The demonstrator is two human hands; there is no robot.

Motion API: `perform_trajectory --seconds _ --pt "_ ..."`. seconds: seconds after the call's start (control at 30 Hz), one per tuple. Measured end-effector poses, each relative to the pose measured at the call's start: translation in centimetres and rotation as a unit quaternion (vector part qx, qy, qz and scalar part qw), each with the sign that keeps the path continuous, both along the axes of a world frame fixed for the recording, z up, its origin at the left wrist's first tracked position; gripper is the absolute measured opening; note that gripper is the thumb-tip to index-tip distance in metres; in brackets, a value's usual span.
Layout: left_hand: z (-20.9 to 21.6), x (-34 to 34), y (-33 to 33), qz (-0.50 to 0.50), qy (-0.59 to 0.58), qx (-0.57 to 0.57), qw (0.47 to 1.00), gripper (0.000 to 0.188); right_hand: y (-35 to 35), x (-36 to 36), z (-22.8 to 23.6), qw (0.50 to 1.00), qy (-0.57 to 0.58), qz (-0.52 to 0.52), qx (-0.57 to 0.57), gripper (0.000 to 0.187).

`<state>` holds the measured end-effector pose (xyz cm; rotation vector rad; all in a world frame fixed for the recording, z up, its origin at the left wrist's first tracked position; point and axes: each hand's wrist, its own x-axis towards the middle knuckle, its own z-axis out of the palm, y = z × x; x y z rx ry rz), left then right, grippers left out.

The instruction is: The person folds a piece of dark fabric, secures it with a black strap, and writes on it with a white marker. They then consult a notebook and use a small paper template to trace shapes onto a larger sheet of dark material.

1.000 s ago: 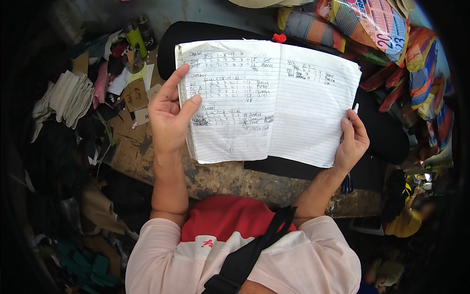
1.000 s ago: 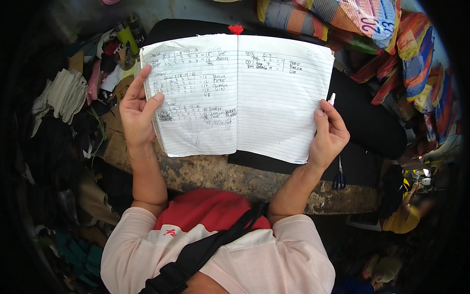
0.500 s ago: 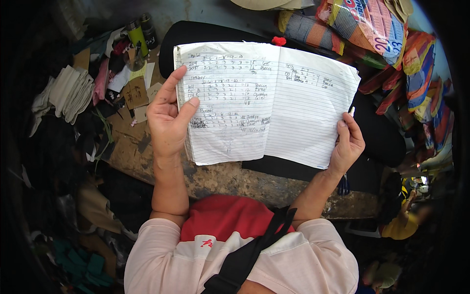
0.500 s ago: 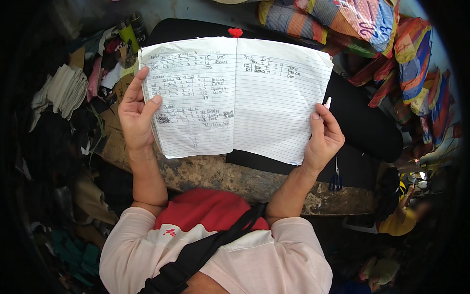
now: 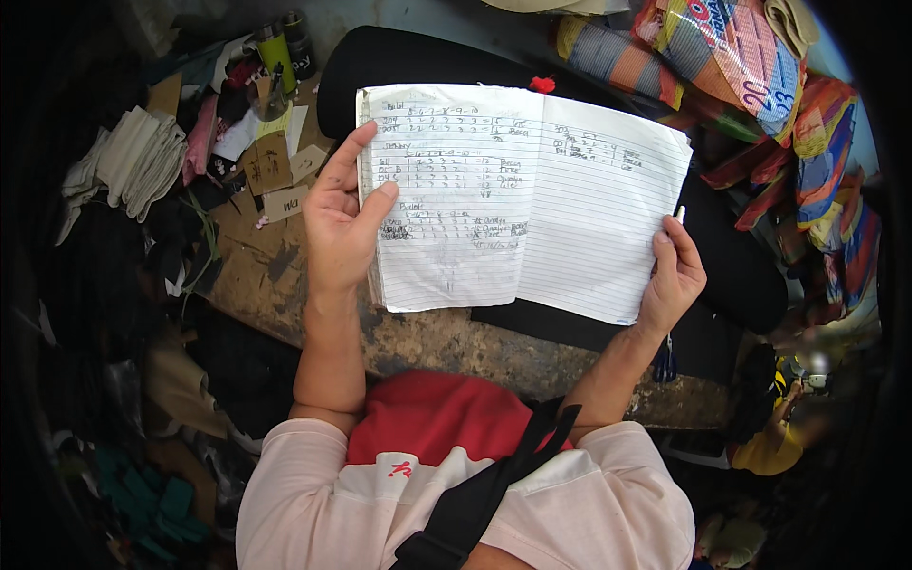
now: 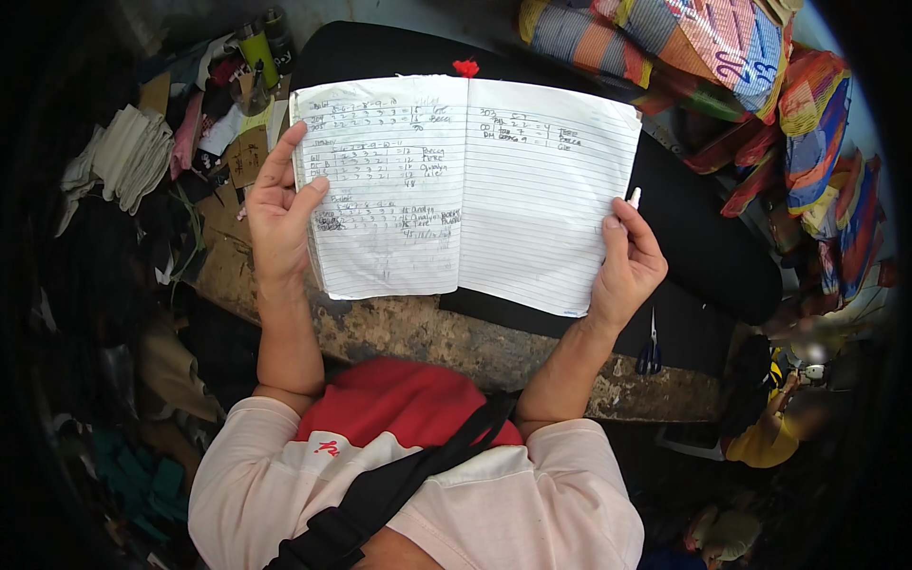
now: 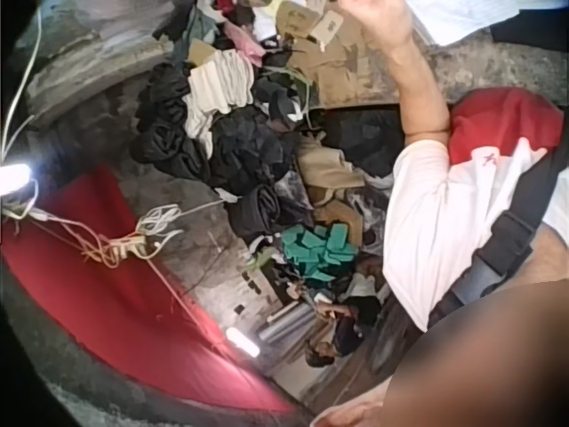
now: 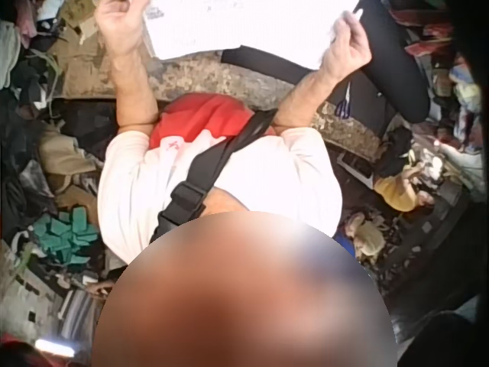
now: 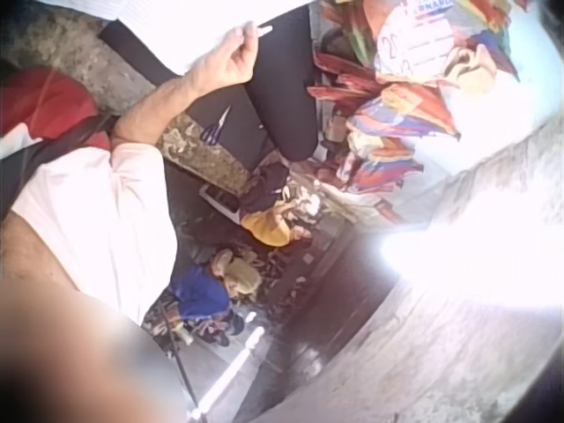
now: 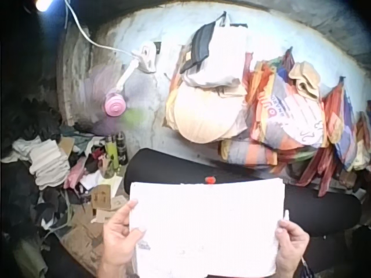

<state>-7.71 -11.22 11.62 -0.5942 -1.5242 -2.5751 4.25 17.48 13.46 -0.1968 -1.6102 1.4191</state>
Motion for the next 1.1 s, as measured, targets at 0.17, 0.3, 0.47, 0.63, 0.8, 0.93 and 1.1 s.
perform_trajectory --seconds 0.17,0.3,0.47,0.63,0.8,0.93,1.1 --pt "-1.4 -0.4 0.8 -0.012 -0.032 0.002 0.999 0.053 0.3 -0.3 -1.0 0.999 -0.022 0.004 -0.023 0.021" --pt "-1.7 -0.8 1.4 -0.006 -0.024 -0.006 1.000 0.052 2.8 -1.1 -3.5 0.984 0.005 0.036 -0.175 0.023" --pt "-1.5 -1.0 3.3 -0.045 -0.022 0.009 0.999 0.052 7.2 -3.0 -13.1 0.938 -0.146 -0.083 -0.302 0.038" --pt "-1.6 -0.8 6.0 -0.095 -0.032 0.035 0.994 0.053 6.2 2.8 -25.1 0.842 -0.391 -0.359 0.094 0.046" --pt "-2.4 -0.5 9.8 -0.163 -0.057 0.083 0.981 0.055 5.8 11.8 -27.5 0.744 -0.506 -0.363 0.242 0.056" --pt "-3.1 0.4 13.3 -0.233 -0.077 0.100 0.964 0.056 3.5 19.1 -28.2 0.711 -0.522 -0.382 0.275 0.055" --pt "-3.4 1.9 16.0 -0.279 -0.096 0.079 0.952 0.058 -3.0 28.8 -27.7 0.635 -0.647 -0.367 0.208 0.059"
